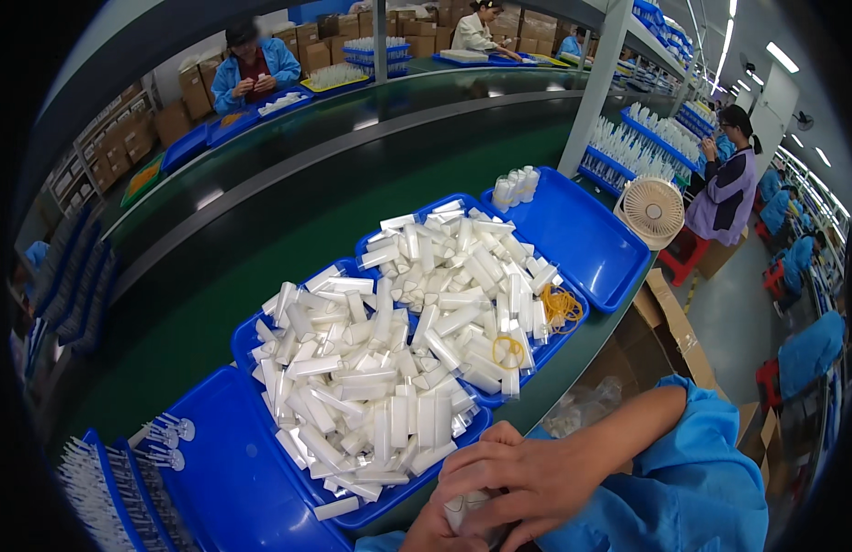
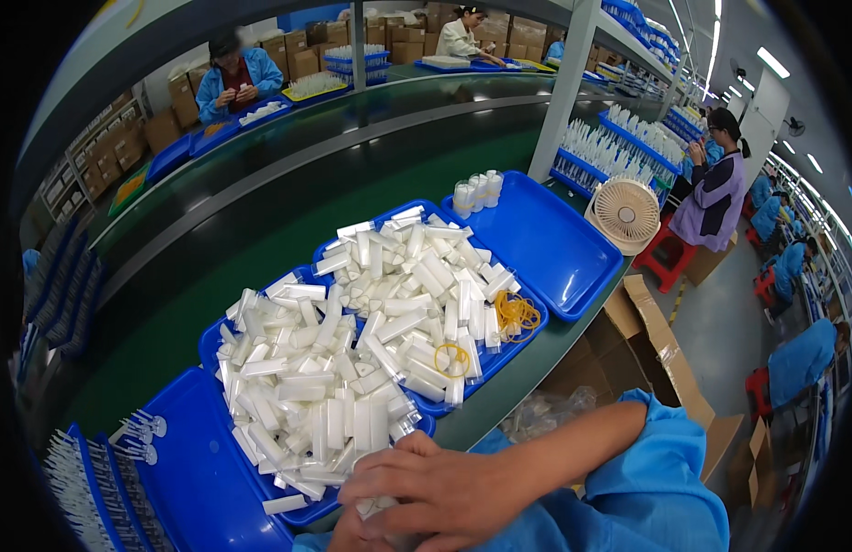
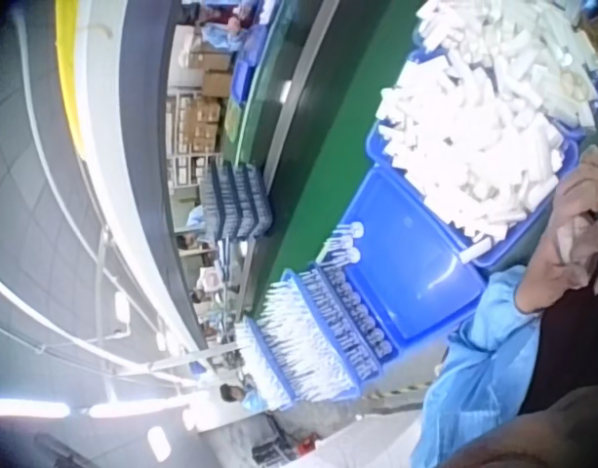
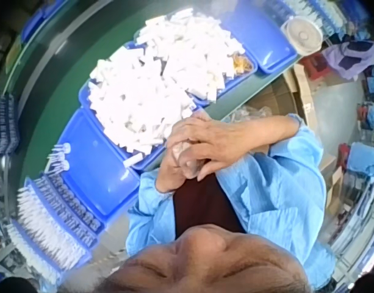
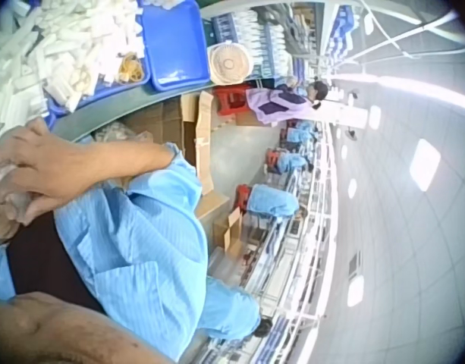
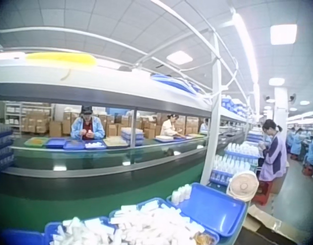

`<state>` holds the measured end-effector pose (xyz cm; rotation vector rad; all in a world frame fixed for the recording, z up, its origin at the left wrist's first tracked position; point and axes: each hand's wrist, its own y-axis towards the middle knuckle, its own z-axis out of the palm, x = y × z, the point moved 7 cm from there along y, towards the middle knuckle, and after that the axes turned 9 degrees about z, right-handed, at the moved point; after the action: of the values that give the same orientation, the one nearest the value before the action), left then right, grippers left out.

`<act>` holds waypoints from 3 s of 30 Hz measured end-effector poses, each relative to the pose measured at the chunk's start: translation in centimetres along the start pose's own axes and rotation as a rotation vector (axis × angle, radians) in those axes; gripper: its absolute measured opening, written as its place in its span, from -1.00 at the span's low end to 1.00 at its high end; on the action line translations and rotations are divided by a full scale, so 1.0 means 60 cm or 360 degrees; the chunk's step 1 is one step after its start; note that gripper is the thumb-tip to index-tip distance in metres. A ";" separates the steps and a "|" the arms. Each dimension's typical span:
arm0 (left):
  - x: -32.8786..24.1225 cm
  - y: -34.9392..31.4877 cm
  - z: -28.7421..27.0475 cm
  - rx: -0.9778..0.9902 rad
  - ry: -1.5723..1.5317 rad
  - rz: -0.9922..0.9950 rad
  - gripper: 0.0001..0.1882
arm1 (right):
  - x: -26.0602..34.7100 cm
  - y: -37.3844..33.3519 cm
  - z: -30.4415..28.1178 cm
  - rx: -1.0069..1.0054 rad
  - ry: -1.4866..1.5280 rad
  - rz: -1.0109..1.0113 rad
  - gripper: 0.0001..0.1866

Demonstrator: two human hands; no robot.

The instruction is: Manually assembling white plastic spray bottle components and sorting them into blue bins at a factory workstation.

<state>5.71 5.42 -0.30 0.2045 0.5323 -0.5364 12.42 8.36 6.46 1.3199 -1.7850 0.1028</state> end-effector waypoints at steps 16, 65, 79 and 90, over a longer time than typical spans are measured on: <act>-0.002 0.007 -0.026 -0.0111 0.0155 0.0183 -0.69 | -0.222 -0.064 -0.154 -0.0155 -0.1026 0.0935 -0.85; -0.079 -0.029 0.003 -0.0317 0.2477 0.0378 -0.19 | -0.008 0.043 -0.019 0.0132 0.0336 0.0444 -0.60; -0.394 -0.172 -0.197 -0.1353 0.3748 0.0427 -0.50 | -0.429 -0.201 -0.601 -0.1602 -0.1404 0.1646 -0.65; -0.441 -0.189 -0.357 -0.1659 0.4138 0.0430 -0.66 | -0.581 -0.202 -0.629 -0.1315 -0.1390 0.2008 -0.64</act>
<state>-28.79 14.15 -4.89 -0.1877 3.0990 0.7356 45.97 48.68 0.45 -0.5681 -2.6663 -0.5449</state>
